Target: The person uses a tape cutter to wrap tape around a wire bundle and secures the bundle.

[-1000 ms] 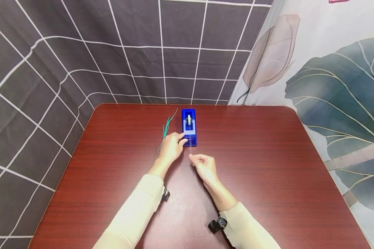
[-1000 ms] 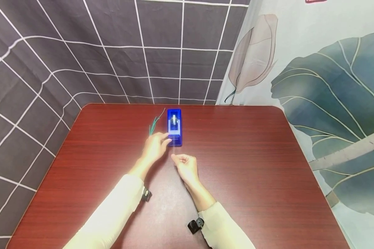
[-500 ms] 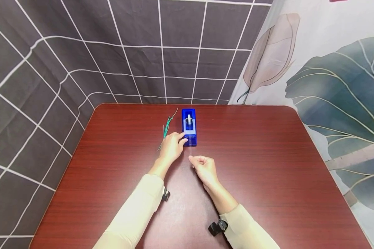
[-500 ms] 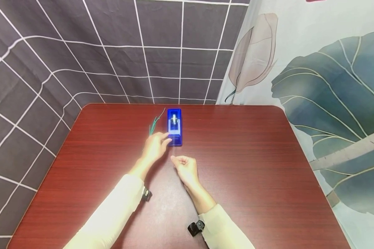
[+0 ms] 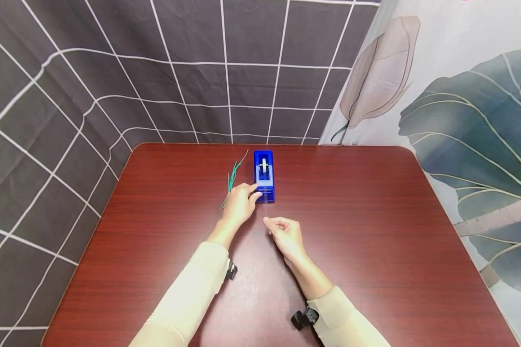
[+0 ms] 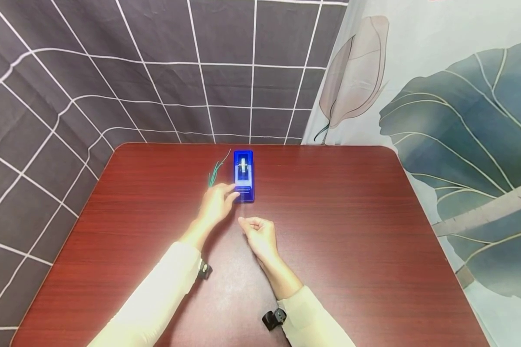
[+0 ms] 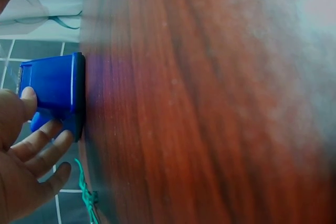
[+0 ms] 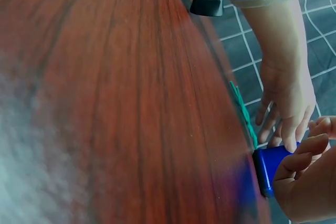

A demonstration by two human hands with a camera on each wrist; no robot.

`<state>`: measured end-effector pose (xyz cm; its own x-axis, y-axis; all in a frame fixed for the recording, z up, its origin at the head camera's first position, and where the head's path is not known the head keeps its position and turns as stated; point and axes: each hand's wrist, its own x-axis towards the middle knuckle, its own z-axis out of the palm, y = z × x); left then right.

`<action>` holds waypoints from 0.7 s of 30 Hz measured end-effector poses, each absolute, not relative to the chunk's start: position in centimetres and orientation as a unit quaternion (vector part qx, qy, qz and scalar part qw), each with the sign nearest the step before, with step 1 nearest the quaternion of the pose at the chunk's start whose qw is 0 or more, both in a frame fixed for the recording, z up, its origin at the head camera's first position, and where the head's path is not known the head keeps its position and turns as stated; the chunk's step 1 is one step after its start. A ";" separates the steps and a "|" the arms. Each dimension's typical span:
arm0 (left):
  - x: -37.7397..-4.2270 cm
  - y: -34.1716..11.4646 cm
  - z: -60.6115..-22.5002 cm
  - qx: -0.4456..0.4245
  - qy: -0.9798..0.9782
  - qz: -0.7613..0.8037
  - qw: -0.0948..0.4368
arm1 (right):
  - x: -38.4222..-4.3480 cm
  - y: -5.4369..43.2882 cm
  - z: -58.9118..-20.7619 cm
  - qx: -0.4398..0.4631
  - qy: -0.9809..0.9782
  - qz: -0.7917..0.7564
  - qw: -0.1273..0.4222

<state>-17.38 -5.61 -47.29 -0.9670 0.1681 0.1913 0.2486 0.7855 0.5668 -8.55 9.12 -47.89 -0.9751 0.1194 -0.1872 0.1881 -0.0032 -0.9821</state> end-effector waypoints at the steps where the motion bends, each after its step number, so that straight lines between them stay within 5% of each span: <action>1: -17.4 -5.6 -47.3 -0.109 -0.943 -0.309 0.064 | -8.5 9.1 -47.9 0.109 0.706 -0.699 0.024; 21: -17.4 -5.6 -47.2 -0.104 -0.943 -0.310 0.062 | -8.0 9.2 -47.7 0.106 0.717 -0.688 0.027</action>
